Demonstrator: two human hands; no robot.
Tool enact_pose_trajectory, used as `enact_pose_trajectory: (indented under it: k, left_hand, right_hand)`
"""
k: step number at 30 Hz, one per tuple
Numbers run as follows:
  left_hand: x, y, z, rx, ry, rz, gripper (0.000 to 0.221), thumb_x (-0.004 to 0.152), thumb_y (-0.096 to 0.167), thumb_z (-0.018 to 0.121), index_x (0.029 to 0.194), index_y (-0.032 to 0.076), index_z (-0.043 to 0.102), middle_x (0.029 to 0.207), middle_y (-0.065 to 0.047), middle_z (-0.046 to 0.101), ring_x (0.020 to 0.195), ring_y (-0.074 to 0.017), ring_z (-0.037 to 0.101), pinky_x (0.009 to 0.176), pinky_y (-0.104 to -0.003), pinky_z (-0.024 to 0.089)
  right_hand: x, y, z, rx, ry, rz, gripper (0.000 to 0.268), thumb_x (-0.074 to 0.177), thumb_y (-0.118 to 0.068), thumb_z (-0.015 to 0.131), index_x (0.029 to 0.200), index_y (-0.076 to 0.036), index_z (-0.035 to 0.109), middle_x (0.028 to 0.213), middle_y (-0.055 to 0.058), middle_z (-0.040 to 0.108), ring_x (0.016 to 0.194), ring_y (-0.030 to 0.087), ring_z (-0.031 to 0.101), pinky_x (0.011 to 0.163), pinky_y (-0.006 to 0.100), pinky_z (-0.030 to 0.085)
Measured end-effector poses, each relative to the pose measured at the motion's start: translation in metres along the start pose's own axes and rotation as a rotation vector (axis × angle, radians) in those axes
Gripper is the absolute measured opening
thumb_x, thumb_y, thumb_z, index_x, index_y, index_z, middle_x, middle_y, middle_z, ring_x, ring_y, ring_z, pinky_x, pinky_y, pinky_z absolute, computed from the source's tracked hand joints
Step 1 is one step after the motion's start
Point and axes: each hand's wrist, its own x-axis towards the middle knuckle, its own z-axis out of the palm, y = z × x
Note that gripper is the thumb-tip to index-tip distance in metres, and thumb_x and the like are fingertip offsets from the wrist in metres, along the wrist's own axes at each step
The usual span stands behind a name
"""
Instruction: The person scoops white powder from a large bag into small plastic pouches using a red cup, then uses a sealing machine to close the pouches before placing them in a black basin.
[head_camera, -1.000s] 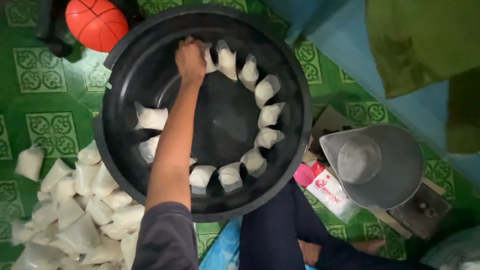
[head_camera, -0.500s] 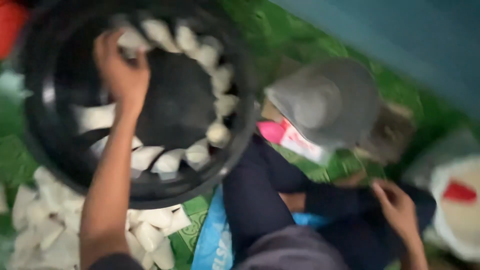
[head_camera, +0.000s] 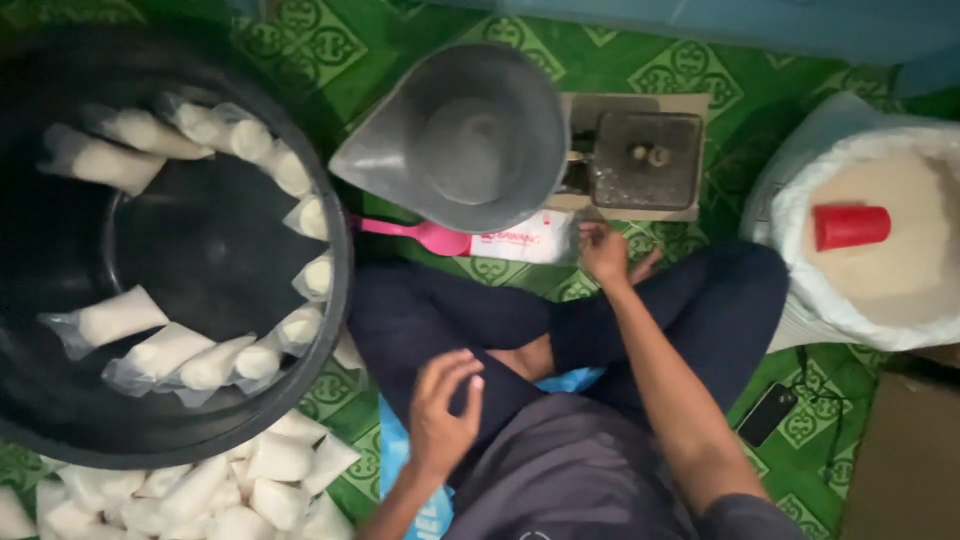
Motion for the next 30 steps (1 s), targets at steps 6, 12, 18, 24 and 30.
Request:
enact_pose_trajectory:
  k: [6, 12, 18, 24, 30]
  left_hand:
    - [-0.031, 0.032, 0.062, -0.025, -0.069, -0.116, 0.015, 0.089, 0.011, 0.061, 0.099, 0.007, 0.070, 0.105, -0.005, 0.066, 0.100, -0.0221, 0.065, 0.092, -0.034, 0.050]
    - [-0.019, 0.056, 0.066, 0.020, -0.023, -0.132, 0.016, 0.089, 0.011, 0.059, 0.100, 0.007, 0.070, 0.106, -0.006, 0.067, 0.104, -0.0222, 0.065, 0.094, -0.034, 0.050]
    - [-0.015, 0.061, 0.063, 0.097, -0.009, -0.160, 0.018, 0.090, 0.016, 0.059, 0.102, 0.010, 0.071, 0.107, -0.005, 0.067, 0.104, -0.0215, 0.065, 0.095, -0.035, 0.048]
    - [0.003, 0.064, 0.083, 0.041, -0.067, -0.069, 0.017, 0.090, 0.013, 0.060, 0.104, 0.009, 0.069, 0.110, -0.005, 0.066, 0.106, -0.0231, 0.064, 0.094, -0.036, 0.049]
    - [0.056, 0.090, 0.103, 0.152, -0.265, 0.310, 0.077, 0.079, 0.032, 0.078, 0.144, 0.007, 0.045, 0.143, -0.022, 0.045, 0.127, -0.0429, 0.048, 0.105, -0.051, 0.039]
  right_hand:
    - [0.015, 0.034, 0.034, -0.068, -0.063, 0.074, 0.030, 0.072, -0.005, 0.064, 0.094, -0.018, 0.079, 0.082, 0.002, 0.076, 0.075, 0.011, 0.071, 0.069, 0.026, 0.053]
    - [0.012, 0.006, 0.052, -0.197, -0.181, 0.155, 0.036, 0.069, -0.046, 0.079, 0.067, -0.011, 0.075, 0.056, 0.005, 0.067, 0.058, 0.012, 0.065, 0.053, 0.037, 0.049]
    - [0.024, 0.042, 0.051, -0.195, -0.123, 0.111, 0.019, 0.082, -0.025, 0.067, 0.090, -0.015, 0.081, 0.081, 0.007, 0.076, 0.079, 0.020, 0.073, 0.078, 0.031, 0.055]
    - [-0.016, -0.107, -0.094, -0.459, -0.194, 0.316, 0.029, 0.088, -0.021, 0.050, 0.093, -0.013, 0.077, 0.096, 0.020, 0.072, 0.095, 0.044, 0.067, 0.083, 0.053, 0.048]
    - [-0.119, -0.214, -0.219, -0.077, -0.551, -0.357, 0.012, 0.084, -0.010, 0.065, 0.095, -0.005, 0.064, 0.081, 0.023, 0.072, 0.080, 0.045, 0.070, 0.070, 0.054, 0.054]
